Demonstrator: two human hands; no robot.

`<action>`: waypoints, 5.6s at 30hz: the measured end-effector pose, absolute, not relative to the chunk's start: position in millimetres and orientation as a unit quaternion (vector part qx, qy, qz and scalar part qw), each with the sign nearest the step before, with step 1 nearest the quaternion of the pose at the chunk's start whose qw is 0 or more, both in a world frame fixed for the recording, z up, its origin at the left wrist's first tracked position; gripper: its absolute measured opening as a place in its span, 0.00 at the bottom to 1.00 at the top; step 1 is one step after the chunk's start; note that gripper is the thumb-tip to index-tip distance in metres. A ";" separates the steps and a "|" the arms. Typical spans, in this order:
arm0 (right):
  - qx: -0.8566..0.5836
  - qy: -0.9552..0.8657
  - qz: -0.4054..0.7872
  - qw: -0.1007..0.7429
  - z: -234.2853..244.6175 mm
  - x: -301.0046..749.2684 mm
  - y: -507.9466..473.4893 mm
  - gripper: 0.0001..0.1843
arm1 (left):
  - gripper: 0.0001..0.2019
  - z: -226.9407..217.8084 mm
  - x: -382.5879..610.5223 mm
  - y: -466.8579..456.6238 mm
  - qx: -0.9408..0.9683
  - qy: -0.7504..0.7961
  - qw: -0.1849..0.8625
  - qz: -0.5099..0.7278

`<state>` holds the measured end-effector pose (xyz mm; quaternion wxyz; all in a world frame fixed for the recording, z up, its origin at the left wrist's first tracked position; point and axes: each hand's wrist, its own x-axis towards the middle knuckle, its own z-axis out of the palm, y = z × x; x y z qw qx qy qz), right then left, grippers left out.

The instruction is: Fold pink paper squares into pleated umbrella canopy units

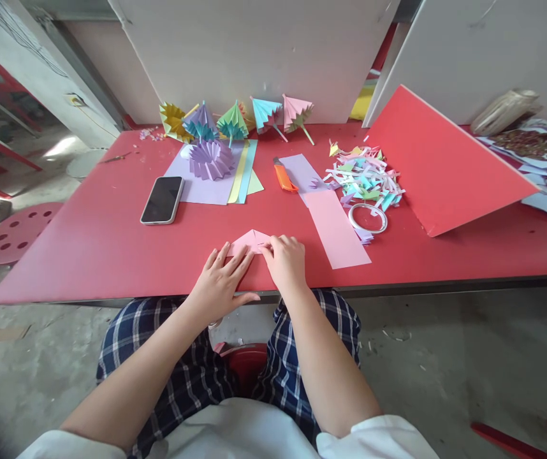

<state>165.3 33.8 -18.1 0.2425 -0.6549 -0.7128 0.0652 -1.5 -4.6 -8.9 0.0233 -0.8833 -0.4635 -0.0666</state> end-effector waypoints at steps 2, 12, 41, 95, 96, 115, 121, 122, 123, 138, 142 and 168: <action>-0.661 -0.707 0.068 0.244 -16.6 166.5 33.4 0.10 | 0.41 -8.6 -1.5 -4.4 -0.885 -0.460 0.023 -0.072; -0.693 -0.693 0.053 0.194 -11.0 166.1 33.8 0.12 | 0.48 -13.5 -3.3 -1.3 -0.887 -0.454 -0.002 -0.082; -0.689 -0.700 0.031 0.186 -12.6 165.8 32.3 0.13 | 0.42 -7.7 8.1 -2.6 -0.880 -0.471 0.014 -0.057; -0.537 -0.832 0.021 0.138 -19.4 159.1 -6.0 0.25 | 0.40 -6.4 -27.6 -5.6 -0.877 -0.476 0.043 -0.042; -0.541 -0.829 0.020 0.142 -19.9 159.5 -6.1 0.25 | 0.40 -5.6 -30.3 -6.3 -0.875 -0.480 0.045 -0.038; -0.564 -0.802 -0.016 0.195 -28.8 171.5 -2.9 0.21 | 0.41 -0.2 -57.4 -14.5 -0.839 -0.541 0.062 0.010; -0.568 -0.799 -0.017 0.197 -28.6 170.6 -2.9 0.21 | 0.41 3.7 -65.6 -7.1 -0.808 -0.583 0.075 -0.034; -0.569 -0.798 -0.018 0.197 -28.5 170.4 -2.8 0.20 | 0.40 3.2 -59.5 -7.1 -0.828 -0.554 0.081 -0.048; -0.570 -0.798 -0.018 0.198 -28.5 170.2 -2.7 0.20 | 0.39 2.0 -51.6 -7.7 -0.850 -0.518 0.079 -0.057; -0.495 -0.827 -0.037 0.263 -25.2 150.7 -1.7 0.20 | 0.37 -15.7 -12.0 -4.0 -0.882 -0.454 0.064 -0.109; -0.504 -0.825 -0.035 0.255 -25.5 143.5 -0.1 0.20 | 0.38 -15.9 -9.4 -4.5 -0.881 -0.456 0.059 -0.114; -0.521 -0.810 -0.046 0.268 -26.5 164.9 2.5 0.20 | 0.37 -10.5 -37.1 -9.4 -0.876 -0.466 0.055 -0.108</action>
